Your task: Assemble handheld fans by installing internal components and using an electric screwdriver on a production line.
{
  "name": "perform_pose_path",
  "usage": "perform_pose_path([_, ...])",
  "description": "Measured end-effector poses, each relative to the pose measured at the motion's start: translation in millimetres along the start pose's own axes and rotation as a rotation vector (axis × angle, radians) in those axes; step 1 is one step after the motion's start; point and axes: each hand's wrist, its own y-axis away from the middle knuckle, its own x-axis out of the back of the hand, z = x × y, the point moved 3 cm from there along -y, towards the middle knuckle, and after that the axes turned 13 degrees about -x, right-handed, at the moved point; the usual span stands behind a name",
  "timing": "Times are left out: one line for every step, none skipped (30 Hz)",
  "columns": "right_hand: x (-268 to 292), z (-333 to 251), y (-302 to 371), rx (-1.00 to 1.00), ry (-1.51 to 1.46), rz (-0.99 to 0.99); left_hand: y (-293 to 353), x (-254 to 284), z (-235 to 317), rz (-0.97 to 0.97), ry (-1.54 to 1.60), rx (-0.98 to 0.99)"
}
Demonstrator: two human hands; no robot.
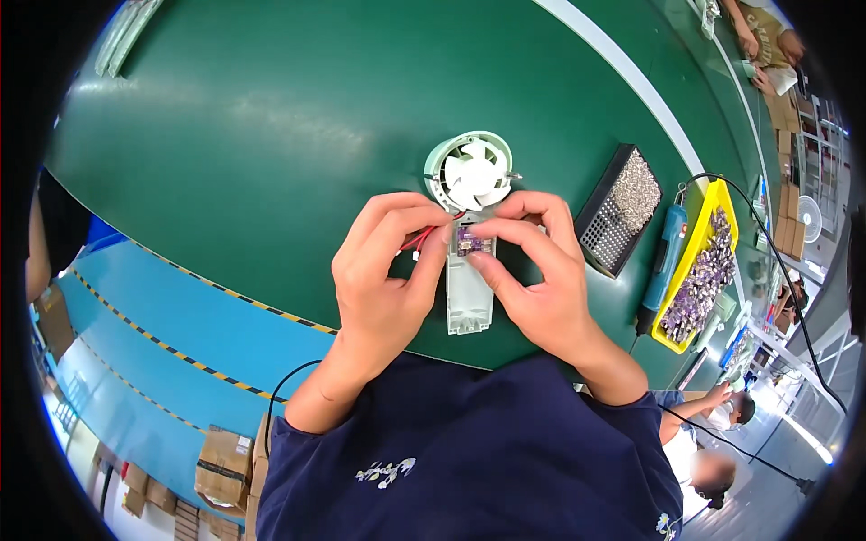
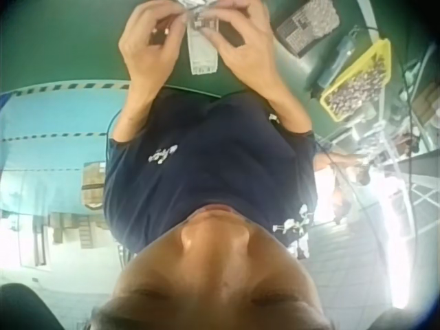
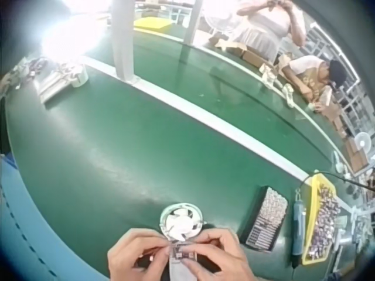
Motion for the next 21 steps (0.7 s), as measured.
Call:
perform_pose_path([0.3, -1.5, -0.5, -0.001, 0.001, -0.001, 0.3, -0.2, -0.7, 0.000, 0.001, 0.001])
perform_pose_path([1.2, -4.7, -1.3, 0.000, 0.011, 0.015, 0.9, -0.3, -1.5, 0.001, -0.001, 0.003])
perform_pose_path([2.4, -6.9, -1.8, 0.002, 0.019, 0.030, 0.7, -0.1, -1.4, 0.003, -0.004, 0.004])
perform_pose_path([1.6, -4.0, -2.1, 0.002, 0.018, 0.030, 0.4, -0.1, -1.1, 0.003, -0.004, 0.004])
perform_pose_path([0.3, -0.3, -1.9, 0.070, 0.041, 0.059, 0.1, 0.0, -0.8, 0.003, -0.002, 0.004])
perform_pose_path([-0.3, 1.1, -1.6, 0.138, 0.063, 0.089, -0.1, -0.1, -0.9, 0.003, 0.002, 0.003])
perform_pose_path([0.0, 0.8, -2.0, 0.137, 0.063, 0.090, -0.3, 0.0, -0.9, 0.003, 0.002, 0.003])
perform_pose_path([0.1, -0.4, -2.3, 0.145, 0.095, 0.086, -0.5, -0.1, -0.7, -0.002, -0.001, 0.002])
perform_pose_path([0.2, -1.7, -2.4, 0.152, 0.126, 0.081, -0.2, -0.1, -0.6, -0.007, -0.005, 0.003])
perform_pose_path([0.9, -3.1, -2.8, 0.151, 0.126, 0.081, 0.7, 0.1, -1.3, -0.007, -0.005, 0.004])
perform_pose_path([1.5, -4.5, -3.5, 0.135, 0.129, 0.068, 1.8, 0.3, -2.0, -0.022, -0.005, -0.010])
perform_pose_path([2.1, -5.6, -3.9, 0.119, 0.132, 0.055, 2.5, 0.0, -2.2, -0.036, -0.004, -0.025])
perform_pose_path([2.7, -6.7, -3.8, 0.118, 0.132, 0.056, 2.8, 0.0, -2.1, -0.037, -0.004, -0.024])
perform_pose_path([2.8, -7.7, -3.7, 0.117, 0.156, 0.055, 3.0, 0.1, -2.1, -0.037, -0.006, -0.018])
perform_pose_path([3.1, -8.5, -3.9, 0.117, 0.181, 0.056, 2.5, 0.0, -1.8, -0.036, -0.009, -0.013])
perform_pose_path([3.0, -9.3, -3.6, 0.117, 0.181, 0.057, 2.1, -0.3, -1.3, -0.037, -0.008, -0.013])
perform_pose_path([2.6, -10.3, -3.0, 0.115, 0.193, 0.065, 1.7, -0.5, -0.9, -0.037, -0.015, -0.015])
perform_pose_path([2.5, -10.8, -2.5, 0.113, 0.205, 0.072, 1.6, -0.7, -0.4, -0.037, -0.022, -0.017])
perform_pose_path([2.7, -10.6, -2.5, 0.112, 0.206, 0.073, 1.5, -0.7, 0.0, -0.037, -0.021, -0.016])
perform_pose_path([2.7, -10.1, -2.8, 0.105, 0.205, 0.063, 1.4, -0.5, 0.1, -0.039, -0.022, -0.009])
perform_pose_path([2.4, -9.5, -3.3, 0.099, 0.203, 0.053, 1.6, -0.4, -0.1, -0.041, -0.024, -0.002])
